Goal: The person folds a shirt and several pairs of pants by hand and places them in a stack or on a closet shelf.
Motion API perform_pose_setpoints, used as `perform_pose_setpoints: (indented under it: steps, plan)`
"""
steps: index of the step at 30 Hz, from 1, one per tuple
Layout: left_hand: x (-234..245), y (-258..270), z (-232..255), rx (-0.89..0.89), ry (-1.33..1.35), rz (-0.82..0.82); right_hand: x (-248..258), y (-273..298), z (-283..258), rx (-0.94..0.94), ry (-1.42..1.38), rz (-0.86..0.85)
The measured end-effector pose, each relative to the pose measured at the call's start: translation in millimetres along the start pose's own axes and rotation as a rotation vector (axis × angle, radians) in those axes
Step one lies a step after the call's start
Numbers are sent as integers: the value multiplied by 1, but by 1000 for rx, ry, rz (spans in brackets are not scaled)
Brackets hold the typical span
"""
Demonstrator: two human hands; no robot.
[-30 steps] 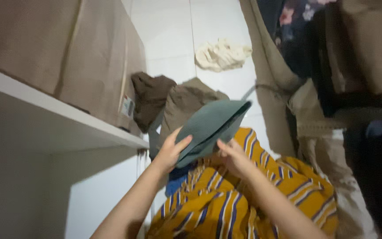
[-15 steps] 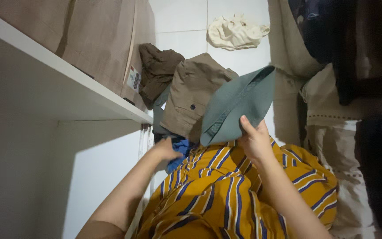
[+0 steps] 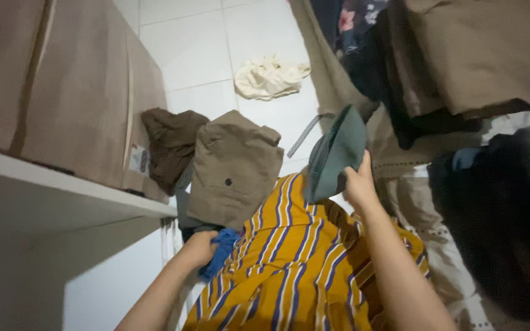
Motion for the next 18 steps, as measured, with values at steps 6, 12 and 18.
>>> perform_pose_setpoints:
  steps: [6,12,18]
  plan:
    - [12,16,17,-62,569,-341,54,-61,99,-148,417,96]
    - [59,52,48,148,1328,-150,71,-42,151,-390,750,24]
    - [121,57,91,-288,1758,-266,21,12,55,-112,757,171]
Point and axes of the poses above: each hand's wrist, its own y-axis away from the middle knuckle, its own x-axis out of the back of the hand, z = x × y, the point moved 3 cm from there along -y, towards the middle knuckle
